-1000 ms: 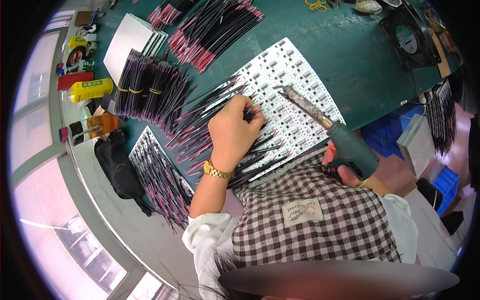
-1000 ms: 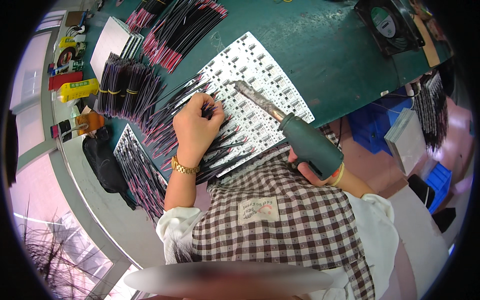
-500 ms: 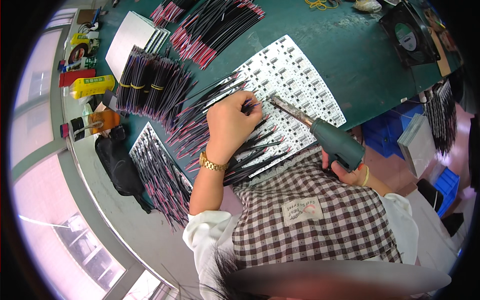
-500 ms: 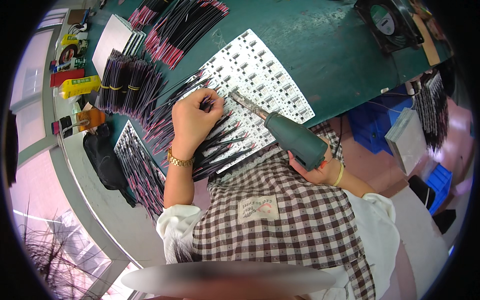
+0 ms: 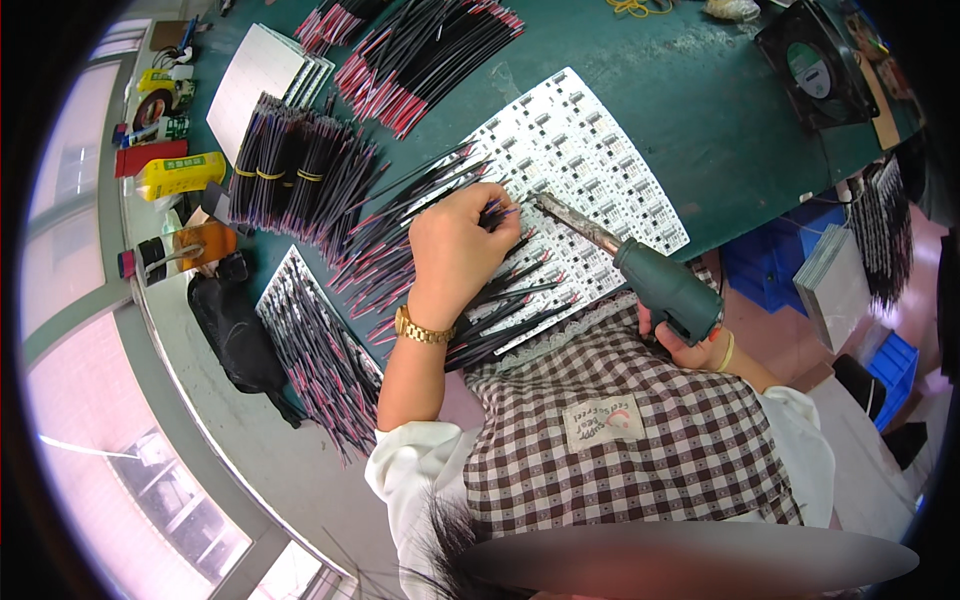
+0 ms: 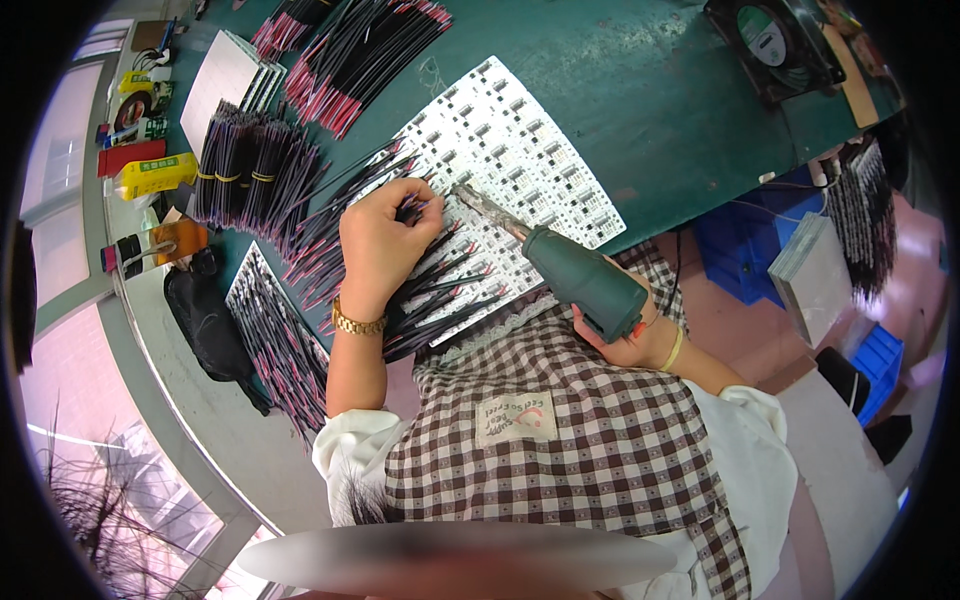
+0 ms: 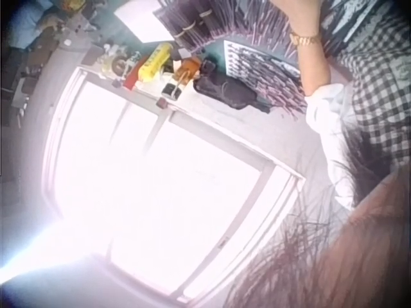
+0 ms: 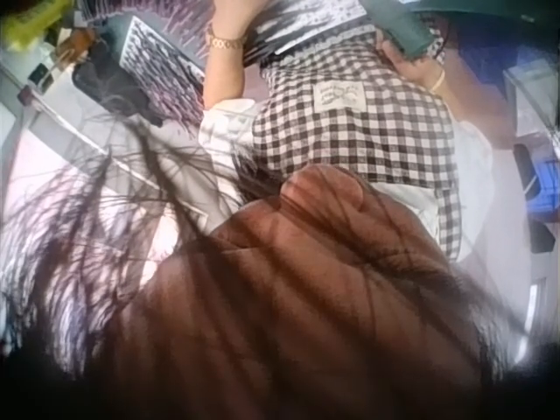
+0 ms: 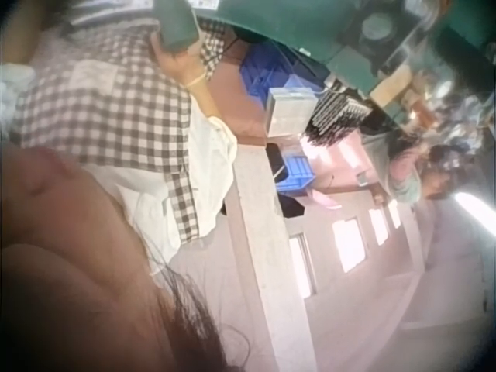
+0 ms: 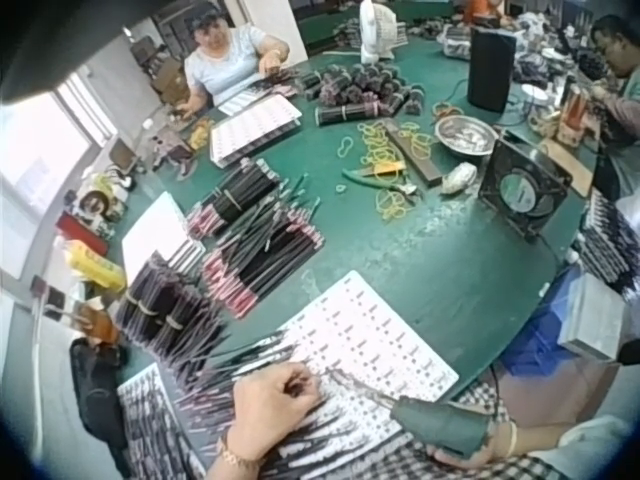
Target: The person solders multiple sets of black and red wires to a printed circuit board template using a soldering iron.
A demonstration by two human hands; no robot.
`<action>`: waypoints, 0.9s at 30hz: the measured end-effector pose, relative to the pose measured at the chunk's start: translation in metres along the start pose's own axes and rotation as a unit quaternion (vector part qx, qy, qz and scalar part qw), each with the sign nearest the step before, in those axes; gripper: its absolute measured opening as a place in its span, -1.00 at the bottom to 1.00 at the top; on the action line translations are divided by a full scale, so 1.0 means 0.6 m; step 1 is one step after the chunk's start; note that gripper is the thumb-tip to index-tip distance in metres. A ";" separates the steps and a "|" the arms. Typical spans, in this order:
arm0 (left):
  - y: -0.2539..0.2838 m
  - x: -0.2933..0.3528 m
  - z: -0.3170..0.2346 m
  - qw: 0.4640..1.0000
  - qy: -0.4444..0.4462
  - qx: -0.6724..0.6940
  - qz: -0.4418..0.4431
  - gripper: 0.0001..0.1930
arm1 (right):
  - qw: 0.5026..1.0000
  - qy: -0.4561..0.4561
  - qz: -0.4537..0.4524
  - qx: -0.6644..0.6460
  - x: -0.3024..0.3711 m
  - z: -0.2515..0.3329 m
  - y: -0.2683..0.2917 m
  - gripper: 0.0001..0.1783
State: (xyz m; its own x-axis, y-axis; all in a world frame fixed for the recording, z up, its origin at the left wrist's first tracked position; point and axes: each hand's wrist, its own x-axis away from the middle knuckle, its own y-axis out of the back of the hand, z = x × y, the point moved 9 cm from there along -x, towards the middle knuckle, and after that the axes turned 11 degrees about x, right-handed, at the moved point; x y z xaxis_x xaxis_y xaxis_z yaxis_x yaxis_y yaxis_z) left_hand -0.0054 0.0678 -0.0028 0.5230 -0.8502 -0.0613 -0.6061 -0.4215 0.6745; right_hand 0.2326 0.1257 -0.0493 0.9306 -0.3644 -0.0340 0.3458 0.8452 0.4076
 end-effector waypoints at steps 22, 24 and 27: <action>0.070 0.005 0.010 0.990 -0.048 0.125 -0.047 -0.82 | 0.954 -0.107 -0.052 -0.277 0.007 -0.025 0.009 -0.24; 0.131 0.022 0.024 0.962 -0.027 0.235 -0.139 -0.77 | 0.954 -0.095 -0.034 -0.284 0.012 -0.025 0.003 -0.25; 0.153 0.043 0.003 0.956 -0.063 0.243 -0.152 -0.71 | 0.969 -0.044 -0.017 -0.243 0.021 -0.027 -0.002 -0.27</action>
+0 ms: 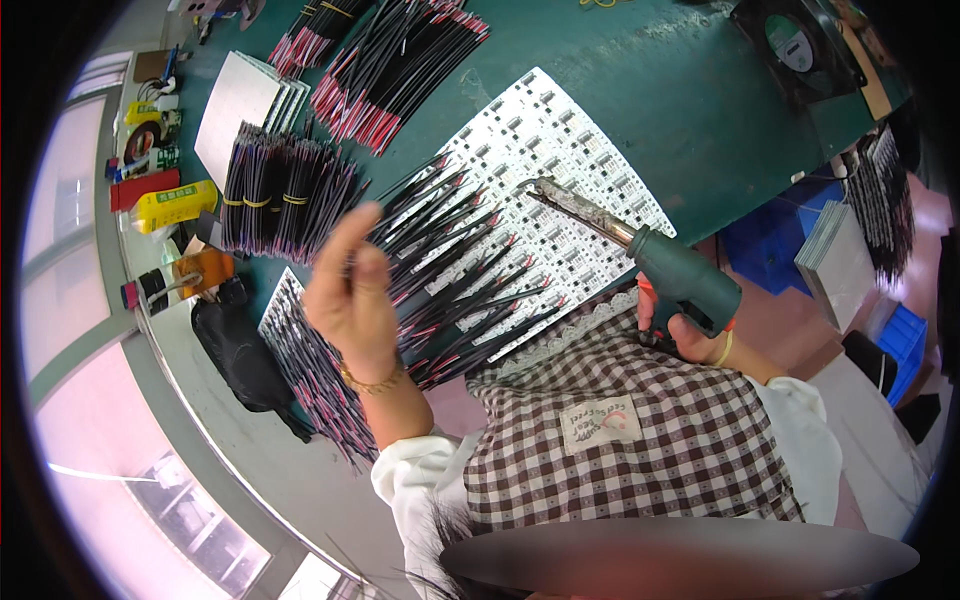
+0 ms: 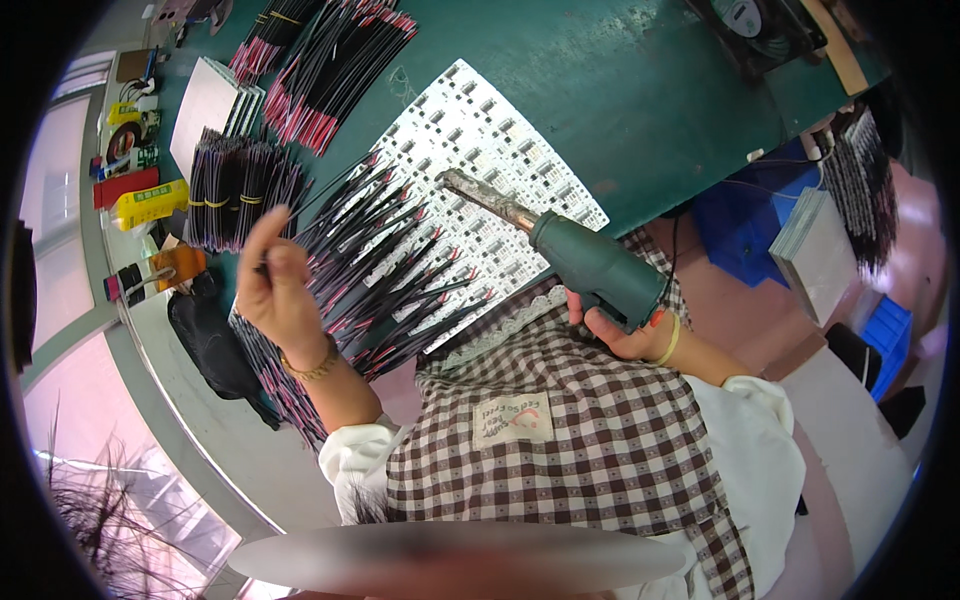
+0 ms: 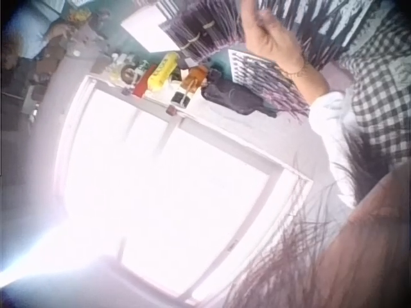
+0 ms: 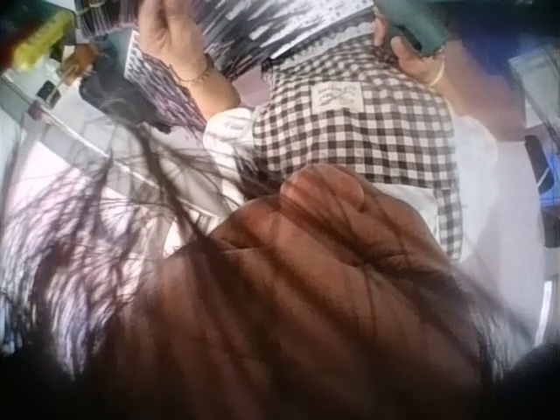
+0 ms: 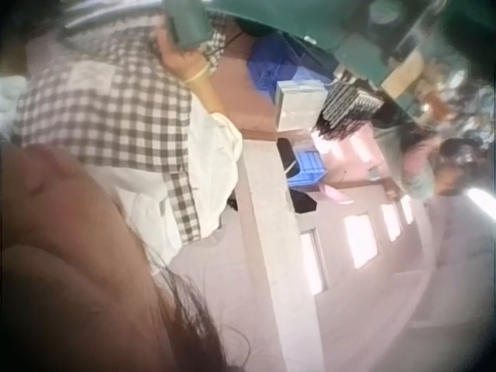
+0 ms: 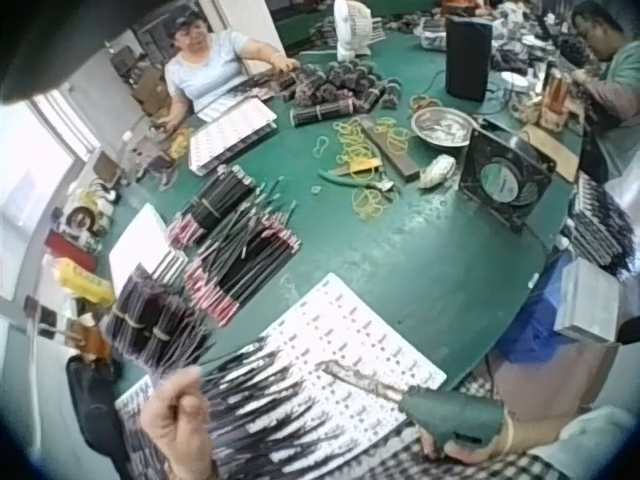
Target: The person solders multiple sets of black and red wires to a printed circuit board template using a soldering iron.
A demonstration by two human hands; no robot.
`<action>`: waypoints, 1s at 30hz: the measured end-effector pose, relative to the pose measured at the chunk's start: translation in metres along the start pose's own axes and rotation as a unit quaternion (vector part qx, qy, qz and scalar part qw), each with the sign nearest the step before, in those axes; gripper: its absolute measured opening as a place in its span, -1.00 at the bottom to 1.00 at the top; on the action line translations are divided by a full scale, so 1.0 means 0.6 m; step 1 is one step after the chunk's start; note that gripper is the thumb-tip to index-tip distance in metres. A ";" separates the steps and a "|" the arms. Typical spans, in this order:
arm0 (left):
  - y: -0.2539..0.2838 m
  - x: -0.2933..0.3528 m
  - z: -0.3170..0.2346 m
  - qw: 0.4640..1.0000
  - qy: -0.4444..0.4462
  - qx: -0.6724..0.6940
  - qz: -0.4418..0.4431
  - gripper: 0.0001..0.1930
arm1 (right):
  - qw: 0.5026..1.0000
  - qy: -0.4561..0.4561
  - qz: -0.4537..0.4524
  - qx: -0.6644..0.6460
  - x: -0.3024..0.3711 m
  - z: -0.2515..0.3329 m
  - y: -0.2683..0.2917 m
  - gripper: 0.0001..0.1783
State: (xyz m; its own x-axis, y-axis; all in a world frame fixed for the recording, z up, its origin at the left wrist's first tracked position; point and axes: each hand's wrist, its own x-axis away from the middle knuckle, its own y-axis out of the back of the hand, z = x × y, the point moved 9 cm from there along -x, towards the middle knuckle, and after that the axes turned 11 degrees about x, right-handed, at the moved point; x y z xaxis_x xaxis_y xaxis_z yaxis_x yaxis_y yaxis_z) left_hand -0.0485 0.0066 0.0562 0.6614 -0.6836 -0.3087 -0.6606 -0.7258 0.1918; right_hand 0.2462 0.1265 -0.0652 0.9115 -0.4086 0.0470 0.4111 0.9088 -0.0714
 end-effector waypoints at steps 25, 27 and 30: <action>-0.154 0.044 0.030 0.963 -0.049 -0.167 0.204 -0.66 | 0.994 0.007 0.018 0.103 -0.003 0.006 -0.002 -0.41; -0.162 0.052 0.029 0.957 -0.060 -0.190 0.213 -0.65 | 0.997 0.020 -0.007 0.075 -0.015 0.034 0.010 -0.40; -0.164 0.057 0.032 0.949 -0.057 -0.217 0.223 -0.58 | 0.998 -0.012 -0.026 0.054 -0.016 0.031 0.010 -0.40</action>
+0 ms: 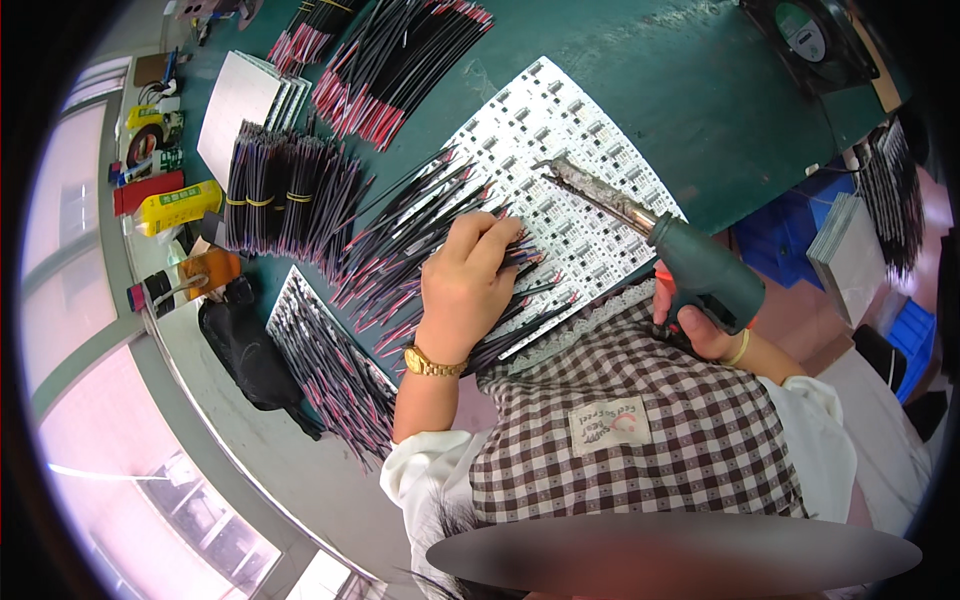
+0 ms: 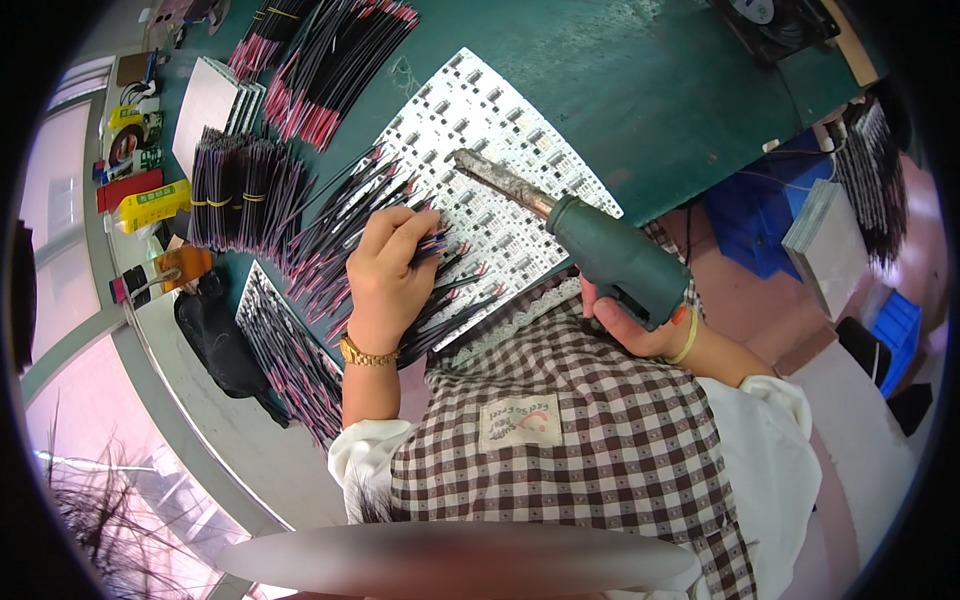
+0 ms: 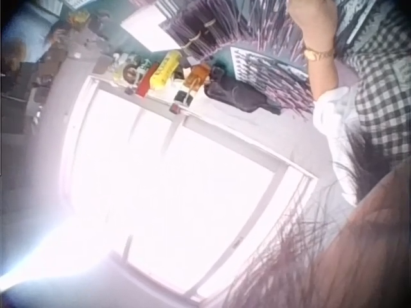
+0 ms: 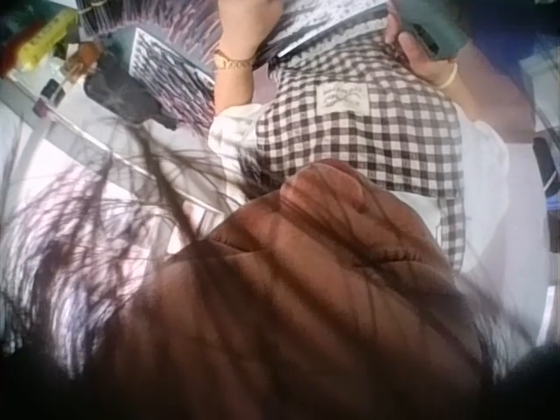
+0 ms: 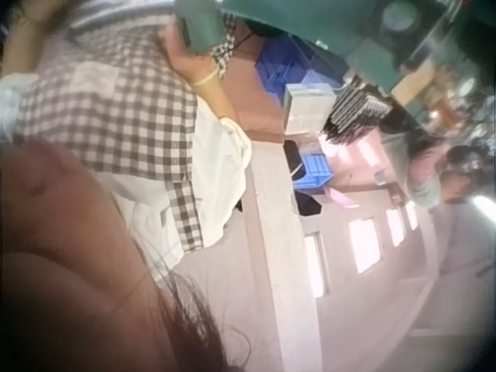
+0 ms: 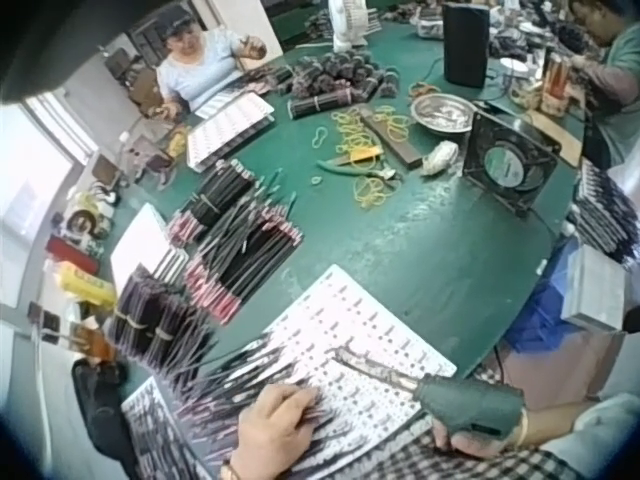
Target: The person solders multiple sets of black and red wires to a printed circuit board template using a soldering iron.
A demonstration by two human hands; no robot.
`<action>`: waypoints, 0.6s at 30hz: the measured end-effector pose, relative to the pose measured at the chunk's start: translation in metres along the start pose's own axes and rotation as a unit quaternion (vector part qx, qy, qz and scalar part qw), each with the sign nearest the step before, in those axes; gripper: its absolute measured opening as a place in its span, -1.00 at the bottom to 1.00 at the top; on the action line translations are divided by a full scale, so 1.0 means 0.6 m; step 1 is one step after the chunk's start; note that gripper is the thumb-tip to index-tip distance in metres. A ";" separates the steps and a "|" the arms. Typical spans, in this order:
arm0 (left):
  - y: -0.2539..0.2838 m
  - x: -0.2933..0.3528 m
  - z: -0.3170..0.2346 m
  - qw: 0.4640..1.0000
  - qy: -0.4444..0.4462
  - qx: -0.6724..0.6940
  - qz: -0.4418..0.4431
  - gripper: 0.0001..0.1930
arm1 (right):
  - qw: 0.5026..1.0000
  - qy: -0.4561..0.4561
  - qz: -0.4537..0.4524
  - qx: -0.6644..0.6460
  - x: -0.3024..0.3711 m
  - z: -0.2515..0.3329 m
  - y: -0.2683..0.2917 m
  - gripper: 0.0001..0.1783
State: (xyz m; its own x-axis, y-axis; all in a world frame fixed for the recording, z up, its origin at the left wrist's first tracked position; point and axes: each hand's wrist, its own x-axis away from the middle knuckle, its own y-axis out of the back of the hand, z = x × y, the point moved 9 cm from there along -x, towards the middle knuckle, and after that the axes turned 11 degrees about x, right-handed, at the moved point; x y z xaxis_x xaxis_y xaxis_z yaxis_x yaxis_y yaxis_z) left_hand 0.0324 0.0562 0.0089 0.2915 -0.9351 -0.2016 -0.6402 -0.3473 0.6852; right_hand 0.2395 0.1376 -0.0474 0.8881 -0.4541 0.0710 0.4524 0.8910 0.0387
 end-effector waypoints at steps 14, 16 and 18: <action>-0.018 0.006 -0.013 0.990 -0.094 -0.098 0.024 -0.57 | 0.964 0.087 0.047 0.247 0.008 0.036 0.009 -0.65; -0.020 0.005 -0.016 0.991 -0.085 -0.104 0.026 -0.57 | 0.960 0.105 0.049 0.255 0.009 0.040 0.008 -0.67; -0.020 0.006 -0.018 0.990 -0.076 -0.111 0.029 -0.56 | 0.962 0.101 0.054 0.248 0.009 0.041 0.007 -0.68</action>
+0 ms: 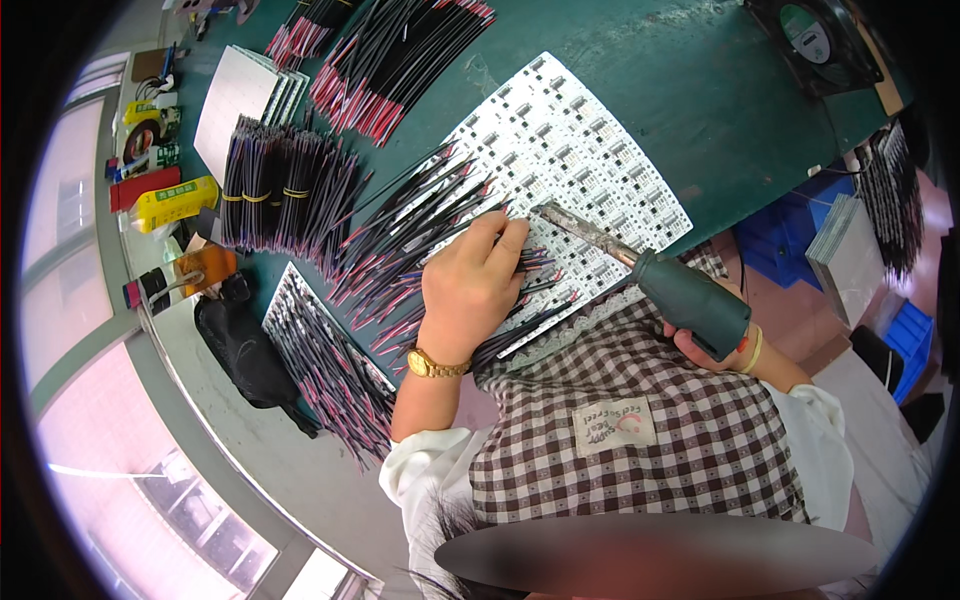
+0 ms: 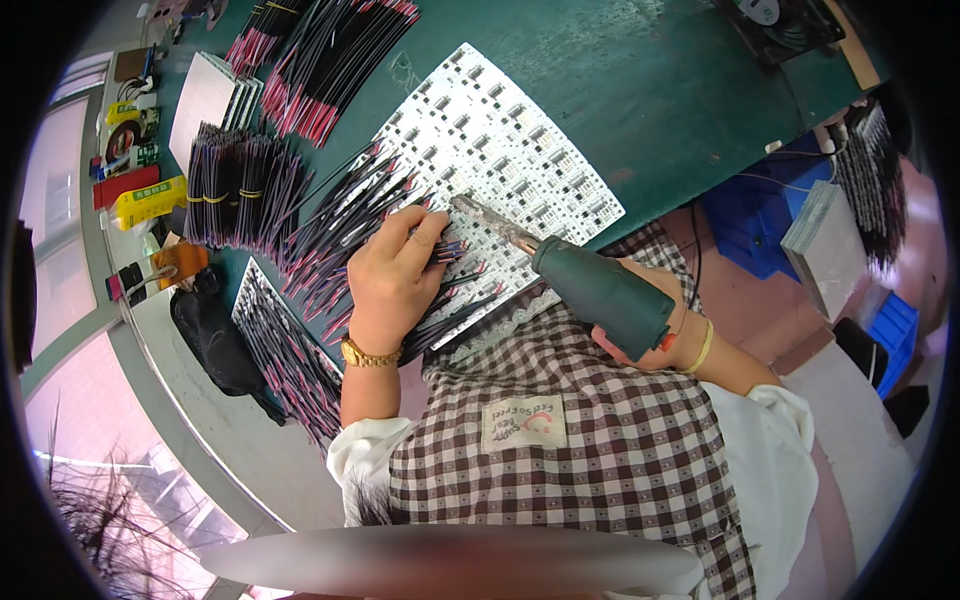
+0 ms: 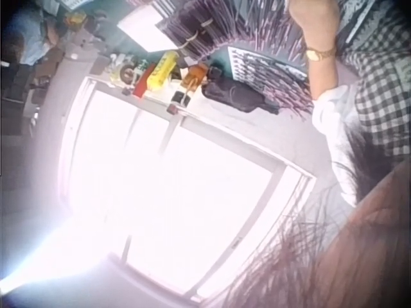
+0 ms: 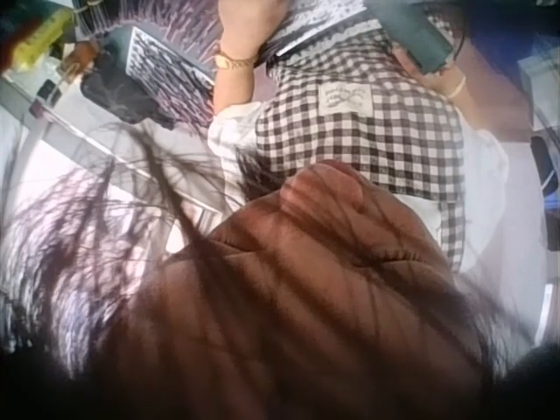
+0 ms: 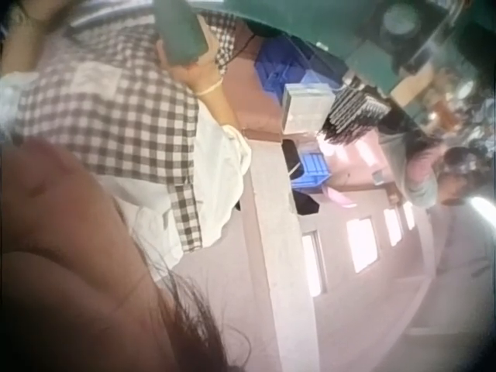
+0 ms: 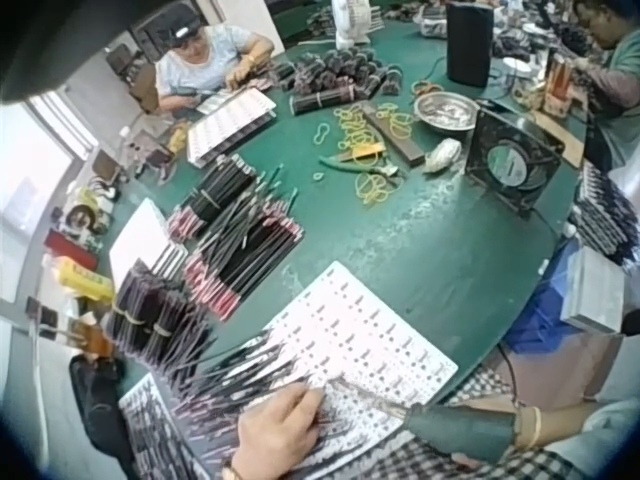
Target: The person solders multiple sets of black and red wires to a printed circuit board template using a soldering iron.
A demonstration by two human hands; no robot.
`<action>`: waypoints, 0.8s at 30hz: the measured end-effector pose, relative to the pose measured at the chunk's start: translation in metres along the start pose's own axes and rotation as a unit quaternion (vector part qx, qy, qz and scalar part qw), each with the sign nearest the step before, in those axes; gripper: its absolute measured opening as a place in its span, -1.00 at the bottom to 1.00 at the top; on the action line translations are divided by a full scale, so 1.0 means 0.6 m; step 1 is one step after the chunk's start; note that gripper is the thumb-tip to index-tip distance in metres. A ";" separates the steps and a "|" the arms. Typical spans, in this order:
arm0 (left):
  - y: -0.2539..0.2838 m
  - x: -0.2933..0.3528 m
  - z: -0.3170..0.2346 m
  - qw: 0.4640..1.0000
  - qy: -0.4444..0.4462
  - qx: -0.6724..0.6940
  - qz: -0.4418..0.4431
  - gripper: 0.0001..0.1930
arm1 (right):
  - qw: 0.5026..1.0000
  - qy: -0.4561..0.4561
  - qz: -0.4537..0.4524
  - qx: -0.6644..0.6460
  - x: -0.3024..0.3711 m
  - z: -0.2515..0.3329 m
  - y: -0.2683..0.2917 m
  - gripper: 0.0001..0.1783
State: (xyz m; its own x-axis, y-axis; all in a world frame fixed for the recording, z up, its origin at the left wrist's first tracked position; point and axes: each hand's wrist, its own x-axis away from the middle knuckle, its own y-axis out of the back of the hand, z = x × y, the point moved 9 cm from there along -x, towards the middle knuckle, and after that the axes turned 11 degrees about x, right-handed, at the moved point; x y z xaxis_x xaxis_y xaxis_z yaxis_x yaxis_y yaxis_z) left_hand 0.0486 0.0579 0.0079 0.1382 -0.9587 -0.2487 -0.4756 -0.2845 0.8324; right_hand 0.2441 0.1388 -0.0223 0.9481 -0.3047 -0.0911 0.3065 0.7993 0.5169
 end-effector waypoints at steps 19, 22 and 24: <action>-0.005 -0.001 -0.003 1.000 0.019 -0.019 -0.005 -0.54 | 0.990 -0.051 0.013 -0.129 0.021 -0.025 -0.025 -0.64; -0.007 -0.001 -0.002 1.000 0.024 -0.015 -0.006 -0.53 | 0.970 -0.142 0.009 -0.195 0.036 -0.047 -0.023 -0.53; -0.008 -0.002 -0.003 0.999 0.028 -0.014 -0.006 -0.53 | 0.964 -0.145 -0.011 -0.222 0.044 -0.050 -0.025 -0.45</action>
State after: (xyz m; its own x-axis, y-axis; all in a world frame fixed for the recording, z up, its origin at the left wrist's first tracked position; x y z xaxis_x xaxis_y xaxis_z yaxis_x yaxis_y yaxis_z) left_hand 0.0526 0.0606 0.0052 0.1930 -0.9534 -0.2318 -0.4490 -0.2959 0.8431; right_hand 0.2672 0.1340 -0.0581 0.8969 -0.4053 0.1769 0.3940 0.9140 0.0968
